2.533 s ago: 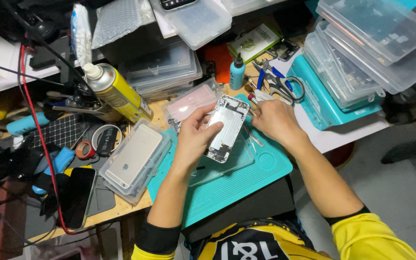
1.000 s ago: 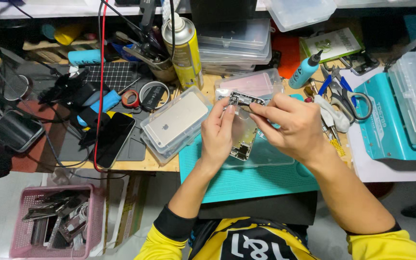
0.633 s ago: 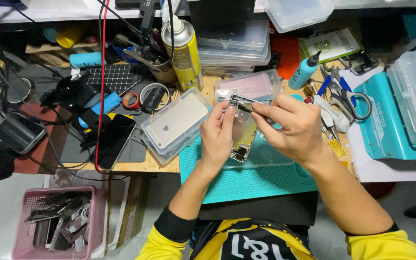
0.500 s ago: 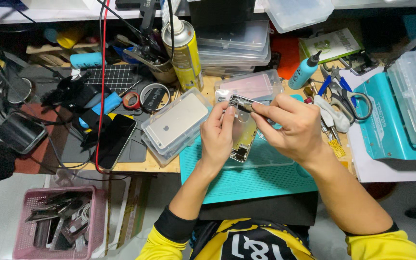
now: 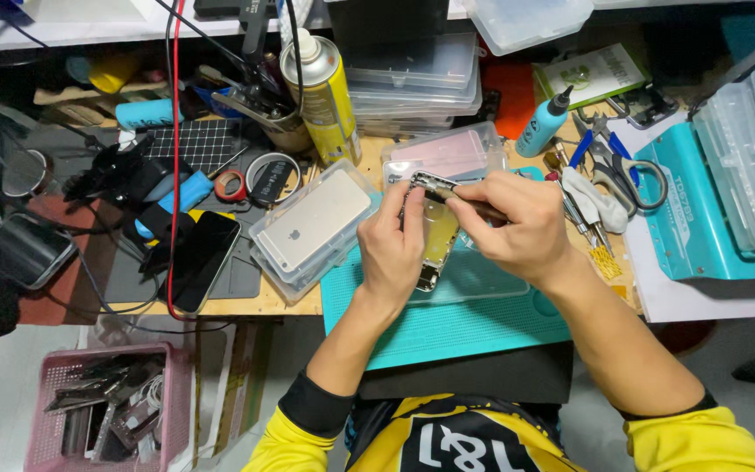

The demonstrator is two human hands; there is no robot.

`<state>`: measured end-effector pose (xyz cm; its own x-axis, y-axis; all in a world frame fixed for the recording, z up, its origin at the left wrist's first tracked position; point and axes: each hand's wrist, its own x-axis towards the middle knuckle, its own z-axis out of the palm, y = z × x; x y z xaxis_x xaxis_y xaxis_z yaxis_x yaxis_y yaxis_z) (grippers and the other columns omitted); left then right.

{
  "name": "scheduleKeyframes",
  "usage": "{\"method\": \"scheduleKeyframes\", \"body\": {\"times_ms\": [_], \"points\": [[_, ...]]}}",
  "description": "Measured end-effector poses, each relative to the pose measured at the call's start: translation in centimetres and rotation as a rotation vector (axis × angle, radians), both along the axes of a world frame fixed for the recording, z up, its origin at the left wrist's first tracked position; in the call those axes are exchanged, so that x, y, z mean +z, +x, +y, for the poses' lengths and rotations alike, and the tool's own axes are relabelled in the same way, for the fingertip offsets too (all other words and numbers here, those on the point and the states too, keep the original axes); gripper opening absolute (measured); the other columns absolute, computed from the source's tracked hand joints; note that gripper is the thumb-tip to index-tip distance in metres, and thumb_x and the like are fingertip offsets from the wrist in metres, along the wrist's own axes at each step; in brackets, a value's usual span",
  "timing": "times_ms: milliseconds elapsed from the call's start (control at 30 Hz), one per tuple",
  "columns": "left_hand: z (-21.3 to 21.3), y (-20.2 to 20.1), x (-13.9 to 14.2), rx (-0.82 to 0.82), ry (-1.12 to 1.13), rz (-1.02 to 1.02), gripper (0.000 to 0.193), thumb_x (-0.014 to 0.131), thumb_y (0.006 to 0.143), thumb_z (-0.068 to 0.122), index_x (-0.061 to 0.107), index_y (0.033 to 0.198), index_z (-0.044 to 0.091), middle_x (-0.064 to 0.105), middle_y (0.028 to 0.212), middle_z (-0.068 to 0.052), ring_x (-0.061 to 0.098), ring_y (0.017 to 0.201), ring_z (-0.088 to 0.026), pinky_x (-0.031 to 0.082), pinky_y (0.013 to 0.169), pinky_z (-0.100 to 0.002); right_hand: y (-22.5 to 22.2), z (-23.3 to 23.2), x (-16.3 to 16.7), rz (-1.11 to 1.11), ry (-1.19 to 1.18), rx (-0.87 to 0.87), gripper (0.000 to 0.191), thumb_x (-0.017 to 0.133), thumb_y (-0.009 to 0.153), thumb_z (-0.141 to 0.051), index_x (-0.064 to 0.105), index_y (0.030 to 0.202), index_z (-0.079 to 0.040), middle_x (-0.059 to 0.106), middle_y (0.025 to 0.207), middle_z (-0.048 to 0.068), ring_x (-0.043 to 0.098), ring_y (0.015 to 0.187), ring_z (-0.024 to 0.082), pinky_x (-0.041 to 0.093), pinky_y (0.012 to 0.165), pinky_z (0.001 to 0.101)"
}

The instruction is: The person disassembles a smartphone at a repair bench, holding the opened phone frame in one hand while using a brush and small tools with the other hand to clean and remove internal components. They spray the phone with an aerosol can, pick out small parts with tweezers, and continue brushing the interior frame.

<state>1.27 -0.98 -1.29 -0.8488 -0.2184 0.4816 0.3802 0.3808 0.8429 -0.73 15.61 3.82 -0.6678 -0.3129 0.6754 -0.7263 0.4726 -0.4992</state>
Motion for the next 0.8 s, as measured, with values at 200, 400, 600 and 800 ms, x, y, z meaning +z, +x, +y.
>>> {"method": "scheduleKeyframes", "body": {"times_ms": [200, 400, 600, 800], "points": [[0.5, -0.3, -0.2, -0.009, -0.056, 0.012, 0.015, 0.059, 0.107, 0.014, 0.066, 0.112, 0.002, 0.068, 0.073, -0.015, 0.068, 0.06, -0.026, 0.05, 0.055, -0.038, -0.3, 0.9, -0.5, 0.144, 0.076, 0.036, 0.01, 0.082, 0.082, -0.002, 0.074, 0.088, -0.004, 0.061, 0.077, 0.009, 0.058, 0.065, 0.02, 0.045, 0.059, 0.0333], [0.9, -1.0, -0.5, -0.106, -0.018, -0.045, 0.013, 0.058, 0.108, 0.016, 0.062, 0.116, 0.005, 0.073, 0.077, -0.013, 0.074, 0.063, -0.026, 0.053, 0.055, -0.037, -0.6, 1.8, -1.3, -0.107, 0.012, -0.125, 0.022, 0.086, 0.089, -0.009, 0.067, 0.091, 0.002, 0.064, 0.072, 0.005, 0.063, 0.059, 0.01, 0.047, 0.052, 0.0262], [1.7, -1.2, -0.1, -0.108, -0.106, 0.026, 0.034, 0.059, 0.108, 0.015, 0.053, 0.14, 0.006, 0.067, 0.075, -0.017, 0.071, 0.066, -0.033, 0.051, 0.057, -0.041, -0.6, 2.7, -1.5, -0.078, -0.082, -0.025, 0.015, 0.082, 0.09, -0.005, 0.068, 0.095, 0.001, 0.067, 0.082, 0.01, 0.062, 0.067, 0.014, 0.048, 0.06, 0.0252], [1.9, -1.2, 0.5, -0.125, -0.101, -0.06, 0.039, 0.062, 0.104, 0.013, 0.053, 0.141, 0.007, 0.059, 0.061, -0.015, 0.067, 0.055, -0.03, 0.047, 0.052, -0.041, -0.6, 2.9, -1.1, -0.183, -0.146, -0.026, 0.012, 0.081, 0.092, -0.003, 0.069, 0.091, 0.0, 0.069, 0.077, 0.005, 0.063, 0.066, 0.006, 0.047, 0.059, 0.0222]]}}
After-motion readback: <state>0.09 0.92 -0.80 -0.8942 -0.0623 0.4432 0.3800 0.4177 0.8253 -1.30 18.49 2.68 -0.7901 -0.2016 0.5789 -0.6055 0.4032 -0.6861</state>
